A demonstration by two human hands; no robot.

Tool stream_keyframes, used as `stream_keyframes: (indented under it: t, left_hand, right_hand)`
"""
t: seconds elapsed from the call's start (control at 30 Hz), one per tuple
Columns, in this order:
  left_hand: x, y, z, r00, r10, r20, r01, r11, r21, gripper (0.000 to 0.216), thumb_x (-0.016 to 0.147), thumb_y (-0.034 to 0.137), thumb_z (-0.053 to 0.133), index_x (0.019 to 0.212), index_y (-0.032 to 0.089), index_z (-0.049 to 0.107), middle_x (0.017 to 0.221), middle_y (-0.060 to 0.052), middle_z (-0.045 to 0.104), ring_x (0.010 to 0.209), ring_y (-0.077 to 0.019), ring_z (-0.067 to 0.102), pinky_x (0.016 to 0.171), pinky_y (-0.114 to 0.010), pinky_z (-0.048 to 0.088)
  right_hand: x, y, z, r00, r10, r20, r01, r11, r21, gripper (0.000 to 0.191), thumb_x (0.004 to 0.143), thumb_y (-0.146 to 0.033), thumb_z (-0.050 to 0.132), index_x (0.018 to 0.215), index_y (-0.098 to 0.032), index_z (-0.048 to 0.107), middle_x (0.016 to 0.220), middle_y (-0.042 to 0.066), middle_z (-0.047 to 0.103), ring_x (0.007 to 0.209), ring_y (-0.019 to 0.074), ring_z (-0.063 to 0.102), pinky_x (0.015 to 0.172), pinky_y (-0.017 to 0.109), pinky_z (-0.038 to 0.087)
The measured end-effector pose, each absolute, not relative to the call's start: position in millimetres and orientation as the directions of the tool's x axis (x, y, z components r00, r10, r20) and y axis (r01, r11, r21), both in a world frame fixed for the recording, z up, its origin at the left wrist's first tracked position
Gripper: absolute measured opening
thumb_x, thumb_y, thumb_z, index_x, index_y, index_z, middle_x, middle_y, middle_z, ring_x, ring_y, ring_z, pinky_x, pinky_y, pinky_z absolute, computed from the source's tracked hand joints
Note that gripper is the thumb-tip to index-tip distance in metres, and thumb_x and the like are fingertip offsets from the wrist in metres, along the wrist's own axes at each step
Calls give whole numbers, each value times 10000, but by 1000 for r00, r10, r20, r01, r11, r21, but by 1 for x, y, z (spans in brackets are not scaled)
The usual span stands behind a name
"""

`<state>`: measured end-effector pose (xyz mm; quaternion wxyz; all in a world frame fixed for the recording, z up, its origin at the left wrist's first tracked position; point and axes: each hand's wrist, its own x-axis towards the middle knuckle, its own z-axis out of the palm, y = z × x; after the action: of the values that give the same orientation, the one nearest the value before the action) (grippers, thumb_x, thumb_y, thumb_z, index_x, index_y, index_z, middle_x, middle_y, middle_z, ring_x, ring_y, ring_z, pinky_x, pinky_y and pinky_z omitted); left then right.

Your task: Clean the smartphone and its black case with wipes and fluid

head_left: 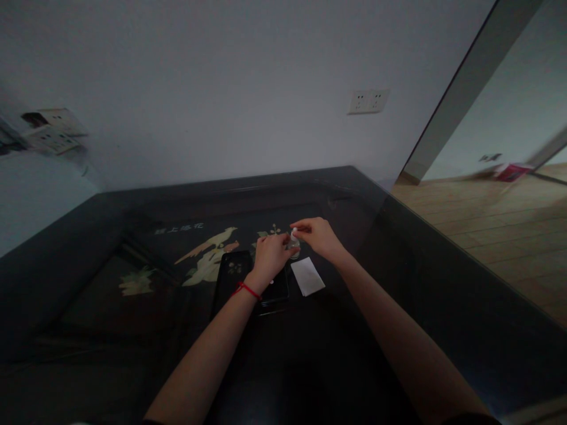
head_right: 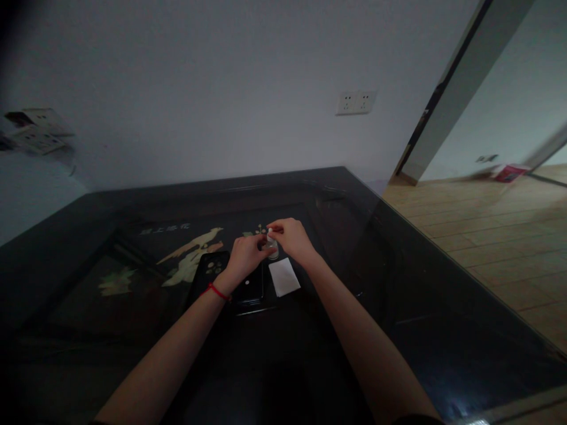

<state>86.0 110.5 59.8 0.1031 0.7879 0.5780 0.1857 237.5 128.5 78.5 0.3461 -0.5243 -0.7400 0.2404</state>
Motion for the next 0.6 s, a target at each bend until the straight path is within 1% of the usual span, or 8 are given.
stream_keyframes:
  t: [0.13, 0.2, 0.33, 0.43, 0.53, 0.6]
  left_hand:
    - [86, 111, 59, 267, 948, 173, 876, -313, 366, 281, 791, 430, 624, 956, 207, 671, 932, -36, 730, 903, -226, 655, 837, -343, 407]
    - [86, 111, 60, 269, 948, 173, 879, -315, 358, 281, 789, 433, 626, 950, 206, 671, 914, -37, 730, 898, -227, 657, 840, -348, 405]
    - [86, 110, 61, 268, 948, 173, 885, -313, 344, 261, 792, 432, 622, 913, 206, 670, 885, -33, 727, 891, -230, 656, 840, -355, 401]
    - [86, 110, 61, 268, 948, 169, 889, -311, 337, 266, 794, 424, 621, 941, 207, 669, 910, -36, 727, 907, -235, 651, 845, -365, 394]
    - [86, 110, 60, 268, 949, 165, 892, -309, 330, 269, 795, 438, 618, 931, 213, 672, 917, -36, 726, 906, -239, 649, 847, -375, 387]
    - [86, 110, 59, 271, 949, 163, 893, -311, 327, 266, 799, 445, 612, 919, 217, 673, 909, -31, 726, 894, -235, 650, 852, -378, 383]
  right_hand:
    - [236, 127, 78, -195, 935, 295, 626, 350, -697, 110, 753, -145, 670, 823, -191, 742, 811, 37, 739, 766, 169, 676, 738, 276, 493]
    - [236, 126, 78, -181, 933, 310, 631, 352, -691, 71, 744, -157, 682, 775, -190, 736, 765, 34, 730, 730, 168, 665, 715, 277, 478]
    - [235, 124, 77, -166, 928, 333, 612, 361, -703, 54, 718, -148, 697, 686, -186, 718, 672, 21, 705, 650, 158, 639, 662, 272, 456]
    - [232, 123, 79, -138, 924, 357, 566, 369, -737, 42, 714, -157, 696, 688, -188, 709, 670, 13, 702, 642, 155, 644, 648, 268, 466]
    - [234, 119, 94, -75, 913, 401, 493, 383, -781, 9, 717, -180, 691, 722, -182, 698, 731, 19, 716, 673, 158, 665, 666, 275, 499]
    - [239, 113, 109, -21, 899, 438, 431, 403, -807, 53, 739, -215, 675, 769, -173, 689, 782, 28, 722, 702, 160, 677, 677, 279, 521]
